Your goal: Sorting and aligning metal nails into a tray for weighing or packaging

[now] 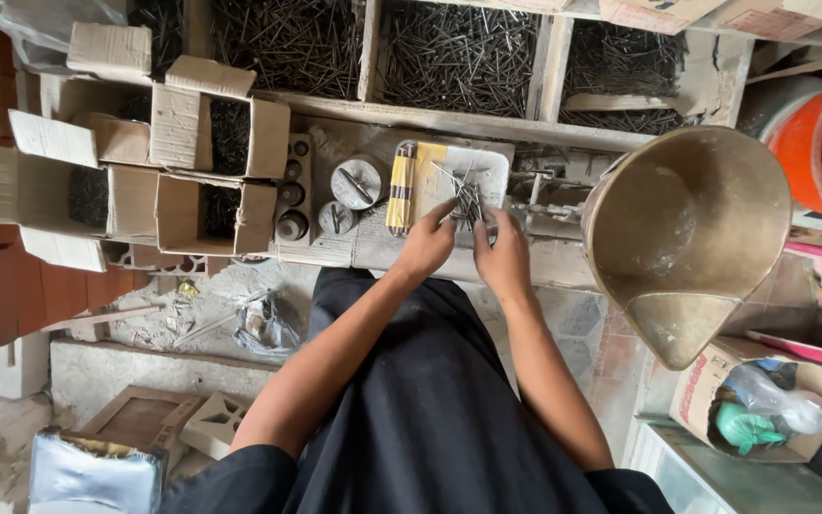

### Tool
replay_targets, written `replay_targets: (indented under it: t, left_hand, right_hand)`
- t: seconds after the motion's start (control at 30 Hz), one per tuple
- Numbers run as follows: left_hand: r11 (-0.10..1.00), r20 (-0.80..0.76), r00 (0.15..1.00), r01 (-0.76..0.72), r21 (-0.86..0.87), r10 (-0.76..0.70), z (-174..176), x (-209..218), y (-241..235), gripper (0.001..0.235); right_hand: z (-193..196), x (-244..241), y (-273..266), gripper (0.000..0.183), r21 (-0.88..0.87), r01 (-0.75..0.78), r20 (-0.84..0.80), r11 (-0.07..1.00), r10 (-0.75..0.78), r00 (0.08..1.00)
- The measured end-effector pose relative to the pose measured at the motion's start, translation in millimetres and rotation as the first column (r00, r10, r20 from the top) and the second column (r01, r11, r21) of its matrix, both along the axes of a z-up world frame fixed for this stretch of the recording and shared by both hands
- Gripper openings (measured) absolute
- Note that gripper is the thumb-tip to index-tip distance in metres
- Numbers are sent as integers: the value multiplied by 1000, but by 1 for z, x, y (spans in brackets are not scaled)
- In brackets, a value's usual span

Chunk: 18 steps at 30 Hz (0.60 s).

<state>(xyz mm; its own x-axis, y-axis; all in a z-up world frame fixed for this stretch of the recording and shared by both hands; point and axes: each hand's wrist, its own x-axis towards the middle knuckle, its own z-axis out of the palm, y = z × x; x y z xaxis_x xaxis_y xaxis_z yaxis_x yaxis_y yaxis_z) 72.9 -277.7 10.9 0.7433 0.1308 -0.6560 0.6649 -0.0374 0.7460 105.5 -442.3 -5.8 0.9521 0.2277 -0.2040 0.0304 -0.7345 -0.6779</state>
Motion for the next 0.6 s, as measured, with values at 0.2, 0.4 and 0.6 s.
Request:
replay_targets:
  t: [0.2,0.4,0.6]
  left_hand:
    - [935,158,957,-186,-301,241,48,-2,-4,65]
    - [933,154,921,-350,-80,359,22,-10,-2,53]
    - [905,176,910,-321,-278,377,31,-3,-17,62]
  right_hand:
    - [25,5,10,40,-38,-142,-106,989,137,985]
    - [27,-7,16,42,55,-35,-77,998,39,996]
    - [24,-5,23,52,95,-54,-47,994,59,997]
